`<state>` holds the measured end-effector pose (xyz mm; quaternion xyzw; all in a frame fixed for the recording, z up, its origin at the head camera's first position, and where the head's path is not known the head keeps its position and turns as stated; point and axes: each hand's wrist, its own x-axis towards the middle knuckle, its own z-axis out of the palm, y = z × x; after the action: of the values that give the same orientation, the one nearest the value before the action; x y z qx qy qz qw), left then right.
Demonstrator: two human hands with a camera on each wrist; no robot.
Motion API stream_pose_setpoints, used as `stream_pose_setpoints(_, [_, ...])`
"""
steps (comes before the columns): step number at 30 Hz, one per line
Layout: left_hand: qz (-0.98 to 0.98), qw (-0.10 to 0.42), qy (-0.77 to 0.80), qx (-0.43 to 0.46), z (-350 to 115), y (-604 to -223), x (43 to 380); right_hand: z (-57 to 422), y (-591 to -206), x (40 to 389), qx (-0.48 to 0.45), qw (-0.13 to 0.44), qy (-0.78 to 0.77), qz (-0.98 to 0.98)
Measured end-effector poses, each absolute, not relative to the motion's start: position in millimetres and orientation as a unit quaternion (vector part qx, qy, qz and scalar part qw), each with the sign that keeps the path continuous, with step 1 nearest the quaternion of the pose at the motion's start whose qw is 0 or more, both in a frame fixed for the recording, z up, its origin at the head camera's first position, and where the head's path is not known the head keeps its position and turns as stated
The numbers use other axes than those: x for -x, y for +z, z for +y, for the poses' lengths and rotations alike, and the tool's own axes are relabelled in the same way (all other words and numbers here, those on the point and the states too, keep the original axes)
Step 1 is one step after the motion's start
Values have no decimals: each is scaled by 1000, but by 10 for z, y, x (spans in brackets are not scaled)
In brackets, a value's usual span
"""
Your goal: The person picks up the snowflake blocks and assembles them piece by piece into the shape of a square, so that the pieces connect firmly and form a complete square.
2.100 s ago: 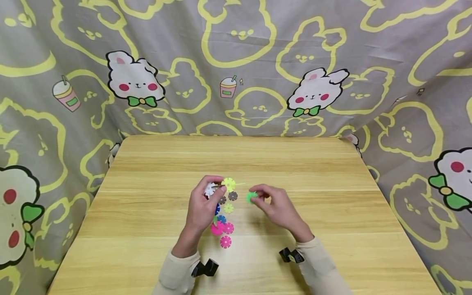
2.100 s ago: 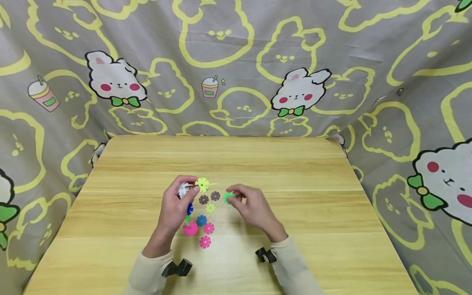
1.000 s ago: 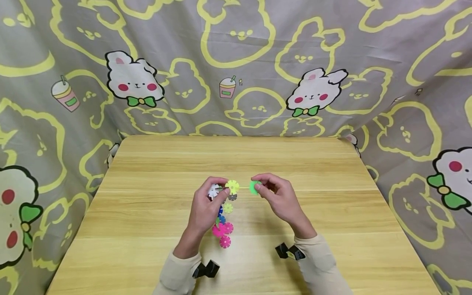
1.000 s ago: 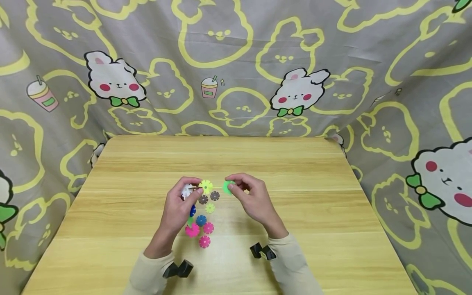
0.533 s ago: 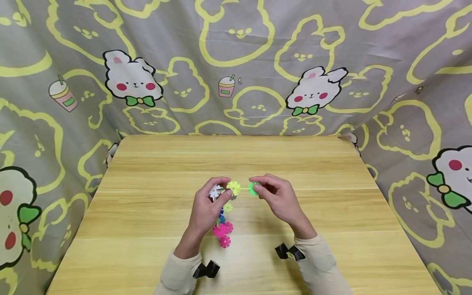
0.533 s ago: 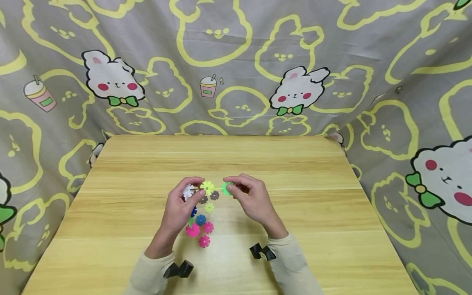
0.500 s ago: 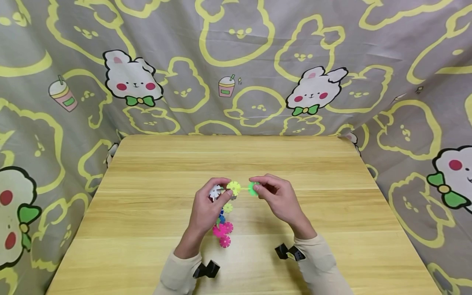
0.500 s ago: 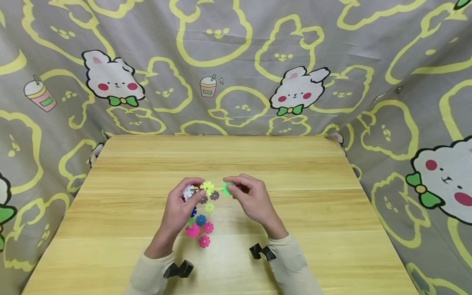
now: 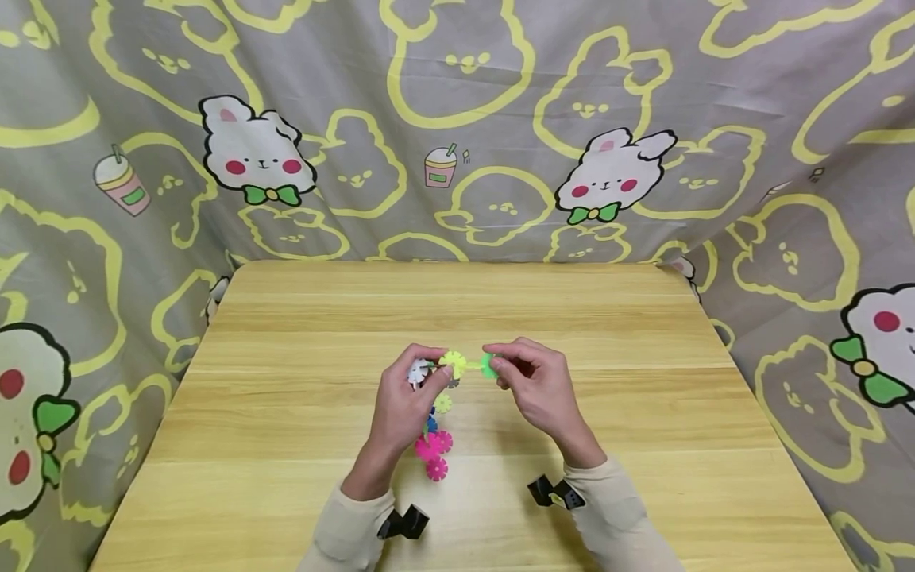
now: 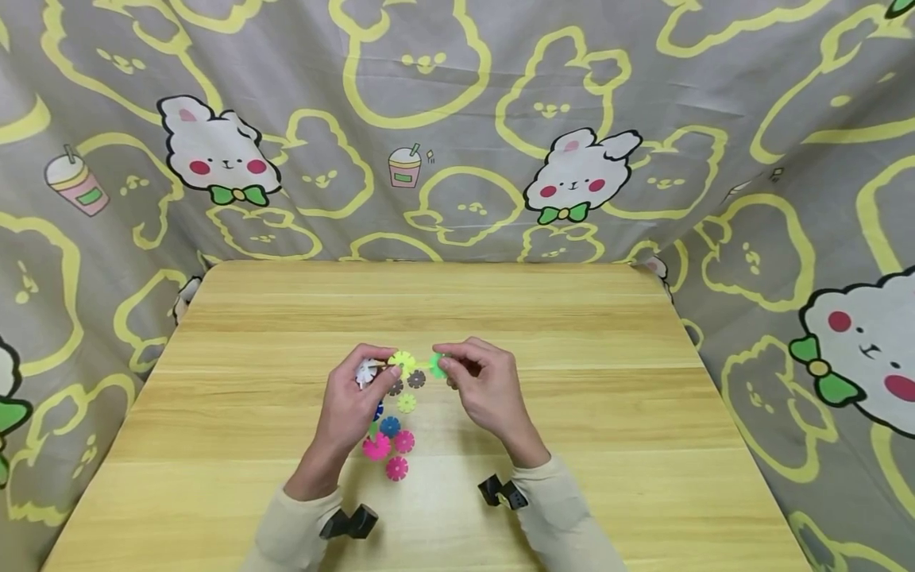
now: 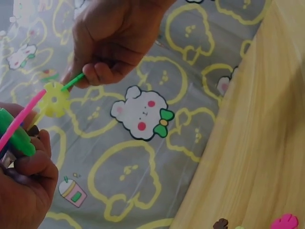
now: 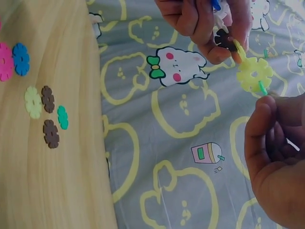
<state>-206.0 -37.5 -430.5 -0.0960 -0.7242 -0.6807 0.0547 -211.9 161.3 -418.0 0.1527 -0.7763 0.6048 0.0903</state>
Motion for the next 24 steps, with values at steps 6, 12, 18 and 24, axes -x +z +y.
stream_pose_setpoints(6, [-729,55,-671,119,-381,-4310,2057,1549,-4215,2148,-140,105,586,-791])
stream_pose_setpoints(12, [-723,49,-681,105,-398,-4296,2074,1537,-4183,2147,-113,84,638,-757])
stream_pose_setpoints(18, [-715,39,-692,89,-404,-4289,2078,1527,-4158,2129,-140,85,633,-756])
stream_pose_setpoints(24, [-709,47,-698,87,-415,-4285,2081,1466,-4175,2094,-148,117,629,-754])
